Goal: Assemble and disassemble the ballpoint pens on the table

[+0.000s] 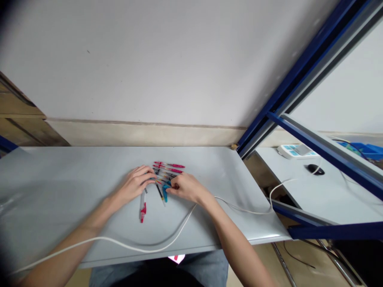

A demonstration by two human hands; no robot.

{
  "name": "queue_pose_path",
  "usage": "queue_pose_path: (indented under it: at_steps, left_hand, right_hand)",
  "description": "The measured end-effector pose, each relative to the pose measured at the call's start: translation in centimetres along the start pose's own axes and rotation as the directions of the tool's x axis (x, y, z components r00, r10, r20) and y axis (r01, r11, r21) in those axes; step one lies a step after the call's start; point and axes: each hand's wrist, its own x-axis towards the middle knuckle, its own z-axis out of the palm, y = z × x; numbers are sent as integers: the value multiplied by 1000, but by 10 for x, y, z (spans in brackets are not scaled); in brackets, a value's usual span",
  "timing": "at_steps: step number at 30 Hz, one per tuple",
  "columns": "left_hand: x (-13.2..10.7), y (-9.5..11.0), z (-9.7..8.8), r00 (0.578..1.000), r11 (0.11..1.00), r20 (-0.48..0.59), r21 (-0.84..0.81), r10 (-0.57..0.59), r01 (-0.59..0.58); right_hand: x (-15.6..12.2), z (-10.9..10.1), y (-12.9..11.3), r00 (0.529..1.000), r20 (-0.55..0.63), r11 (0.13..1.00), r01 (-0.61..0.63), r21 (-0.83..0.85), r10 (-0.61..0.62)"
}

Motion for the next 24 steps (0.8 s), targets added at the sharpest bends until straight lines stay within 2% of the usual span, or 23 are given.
queue_pose_path:
  at_steps: [6,16,24]
  left_hand:
    - [1,-2,1,999,1000,43,4,7,-8]
    - [0,-9,5,998,998,55,55,17,-20]
    - [3,-5,1,994,993,93,111,-53,42]
  right_hand:
    - [3,0,5,998,-6,985,-58,-162,58]
    - [2,1,1,996,-24,946,-94,-312,91]
    - [3,-1,-3,989,-53,894,-145,-424,135]
